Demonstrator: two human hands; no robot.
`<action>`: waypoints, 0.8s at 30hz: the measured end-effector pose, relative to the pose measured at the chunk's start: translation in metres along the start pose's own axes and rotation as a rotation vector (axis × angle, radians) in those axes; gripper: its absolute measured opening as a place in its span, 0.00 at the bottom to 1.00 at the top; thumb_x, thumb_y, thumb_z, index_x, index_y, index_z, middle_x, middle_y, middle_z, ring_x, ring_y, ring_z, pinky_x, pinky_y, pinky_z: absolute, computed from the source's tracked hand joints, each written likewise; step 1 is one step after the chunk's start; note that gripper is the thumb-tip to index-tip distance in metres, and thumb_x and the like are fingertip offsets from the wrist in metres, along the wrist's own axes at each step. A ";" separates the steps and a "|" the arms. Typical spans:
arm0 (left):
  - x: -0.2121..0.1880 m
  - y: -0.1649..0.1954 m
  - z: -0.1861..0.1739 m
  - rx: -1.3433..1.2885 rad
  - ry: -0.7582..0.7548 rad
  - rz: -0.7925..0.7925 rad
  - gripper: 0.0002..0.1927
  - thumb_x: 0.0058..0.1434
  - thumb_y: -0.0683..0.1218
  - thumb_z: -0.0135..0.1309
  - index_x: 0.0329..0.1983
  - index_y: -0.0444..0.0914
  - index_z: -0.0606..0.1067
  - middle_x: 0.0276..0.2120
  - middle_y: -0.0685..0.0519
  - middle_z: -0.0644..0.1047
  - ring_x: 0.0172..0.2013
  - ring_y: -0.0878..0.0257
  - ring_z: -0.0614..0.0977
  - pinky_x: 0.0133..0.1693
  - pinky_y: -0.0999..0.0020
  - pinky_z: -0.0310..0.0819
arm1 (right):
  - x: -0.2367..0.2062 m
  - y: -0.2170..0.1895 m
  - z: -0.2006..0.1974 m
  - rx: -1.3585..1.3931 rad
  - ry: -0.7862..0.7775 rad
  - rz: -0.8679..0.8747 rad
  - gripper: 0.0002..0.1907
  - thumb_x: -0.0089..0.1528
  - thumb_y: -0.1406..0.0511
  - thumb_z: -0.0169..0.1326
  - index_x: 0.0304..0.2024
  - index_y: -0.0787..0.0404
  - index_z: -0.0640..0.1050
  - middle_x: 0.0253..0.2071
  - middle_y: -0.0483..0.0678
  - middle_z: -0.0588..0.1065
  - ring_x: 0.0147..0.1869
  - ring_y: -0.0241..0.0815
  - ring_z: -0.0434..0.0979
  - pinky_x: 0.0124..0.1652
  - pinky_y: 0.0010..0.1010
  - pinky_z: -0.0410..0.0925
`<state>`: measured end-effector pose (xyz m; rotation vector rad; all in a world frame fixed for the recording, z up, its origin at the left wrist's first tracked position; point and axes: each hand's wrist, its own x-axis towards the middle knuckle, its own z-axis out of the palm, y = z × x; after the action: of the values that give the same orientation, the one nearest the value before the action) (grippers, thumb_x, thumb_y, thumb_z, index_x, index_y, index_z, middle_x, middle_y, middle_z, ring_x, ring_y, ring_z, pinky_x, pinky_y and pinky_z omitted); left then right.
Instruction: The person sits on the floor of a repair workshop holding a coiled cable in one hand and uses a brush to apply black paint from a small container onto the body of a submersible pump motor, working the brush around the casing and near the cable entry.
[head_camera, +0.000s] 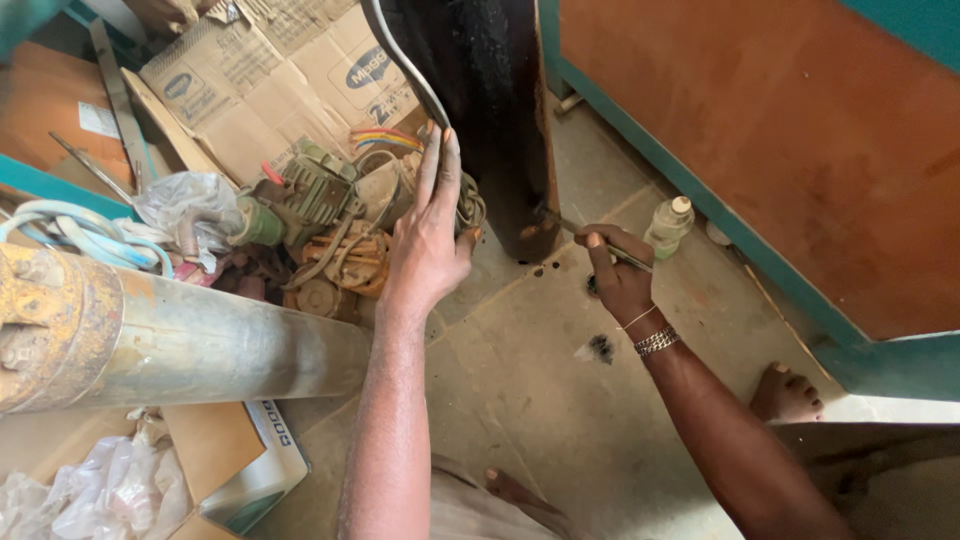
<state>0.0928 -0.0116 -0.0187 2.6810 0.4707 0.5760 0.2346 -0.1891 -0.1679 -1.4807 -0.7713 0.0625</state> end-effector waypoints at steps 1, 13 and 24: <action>0.001 -0.001 0.000 0.010 0.007 0.008 0.62 0.49 0.34 0.64 0.79 0.47 0.39 0.79 0.49 0.44 0.71 0.40 0.61 0.63 0.52 0.70 | 0.002 0.000 -0.001 0.025 0.022 -0.013 0.15 0.71 0.61 0.52 0.43 0.67 0.82 0.40 0.52 0.82 0.46 0.42 0.82 0.47 0.32 0.73; -0.003 -0.010 0.004 0.015 0.050 0.046 0.62 0.47 0.30 0.58 0.80 0.48 0.39 0.79 0.54 0.41 0.74 0.43 0.62 0.59 0.59 0.79 | -0.005 0.011 0.015 -0.094 0.157 -0.371 0.13 0.75 0.64 0.50 0.49 0.66 0.81 0.48 0.51 0.81 0.52 0.44 0.82 0.52 0.34 0.74; -0.005 -0.017 0.009 -0.034 0.107 0.076 0.62 0.48 0.28 0.56 0.81 0.49 0.40 0.80 0.55 0.42 0.72 0.45 0.67 0.60 0.61 0.80 | -0.036 0.056 0.025 0.016 0.092 -0.118 0.12 0.74 0.64 0.51 0.49 0.68 0.79 0.45 0.52 0.81 0.49 0.41 0.82 0.49 0.31 0.73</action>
<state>0.0883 -0.0010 -0.0351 2.6545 0.3854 0.7462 0.2178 -0.1780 -0.2358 -1.4105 -0.7805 -0.0879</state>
